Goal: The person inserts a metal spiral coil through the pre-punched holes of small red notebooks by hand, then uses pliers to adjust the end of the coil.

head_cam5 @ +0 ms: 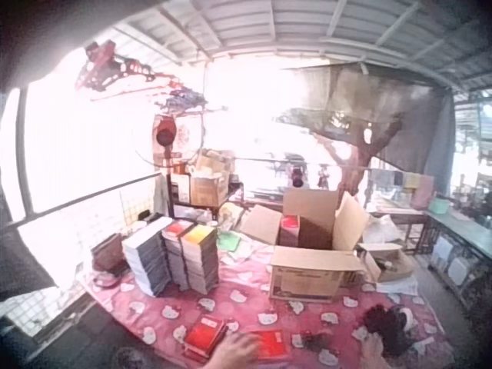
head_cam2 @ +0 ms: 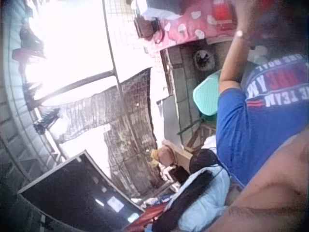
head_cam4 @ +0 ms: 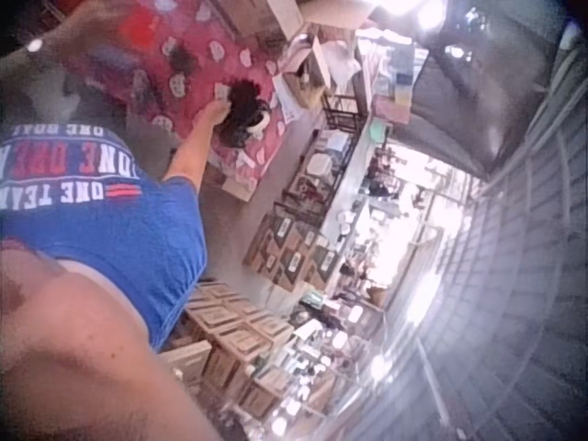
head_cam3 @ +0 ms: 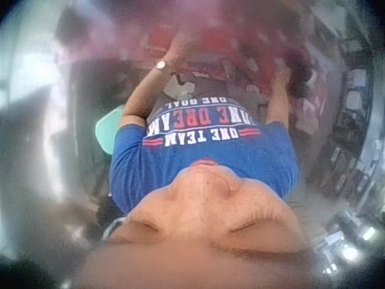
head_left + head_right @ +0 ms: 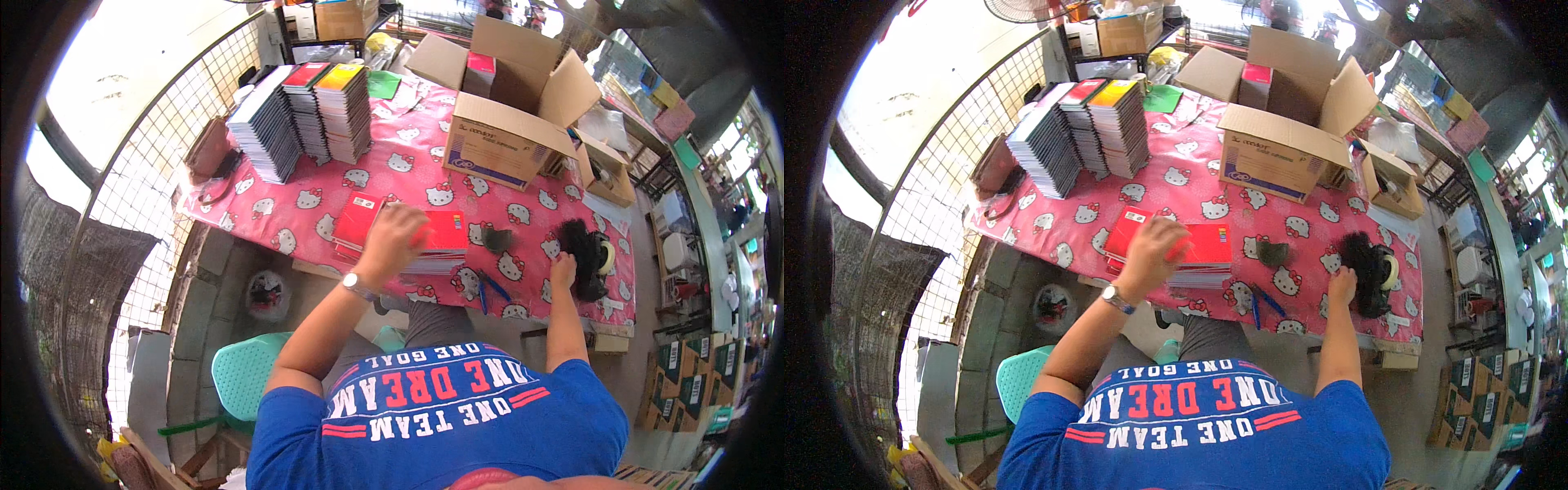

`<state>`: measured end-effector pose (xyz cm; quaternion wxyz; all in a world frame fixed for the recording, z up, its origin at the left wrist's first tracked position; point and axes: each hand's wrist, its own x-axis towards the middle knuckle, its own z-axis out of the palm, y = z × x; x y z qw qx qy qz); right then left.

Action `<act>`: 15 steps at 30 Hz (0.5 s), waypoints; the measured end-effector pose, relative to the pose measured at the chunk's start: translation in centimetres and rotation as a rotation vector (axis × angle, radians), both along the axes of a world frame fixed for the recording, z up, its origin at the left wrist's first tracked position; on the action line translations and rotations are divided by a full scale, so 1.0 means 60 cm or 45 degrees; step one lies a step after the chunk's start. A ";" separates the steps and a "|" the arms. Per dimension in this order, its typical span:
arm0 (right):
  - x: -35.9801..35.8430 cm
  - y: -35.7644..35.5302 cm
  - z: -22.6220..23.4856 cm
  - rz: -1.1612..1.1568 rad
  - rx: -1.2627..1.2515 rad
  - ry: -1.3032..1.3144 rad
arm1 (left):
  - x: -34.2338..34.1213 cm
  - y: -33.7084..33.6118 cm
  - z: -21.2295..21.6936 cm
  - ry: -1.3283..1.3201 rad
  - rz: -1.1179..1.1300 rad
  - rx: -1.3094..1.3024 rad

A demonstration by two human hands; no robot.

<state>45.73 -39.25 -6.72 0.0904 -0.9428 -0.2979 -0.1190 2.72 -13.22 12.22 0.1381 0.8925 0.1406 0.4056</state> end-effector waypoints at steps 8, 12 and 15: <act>-0.037 0.035 0.052 0.000 0.152 -0.249 | 0.029 -0.053 -0.010 0.565 0.031 0.364; -0.010 0.034 0.044 -0.132 -0.328 -0.044 | 0.030 -0.038 0.017 0.559 -0.145 0.261; -0.008 0.047 0.040 -0.097 -0.305 -0.061 | 0.032 -0.013 0.064 0.559 -0.159 0.027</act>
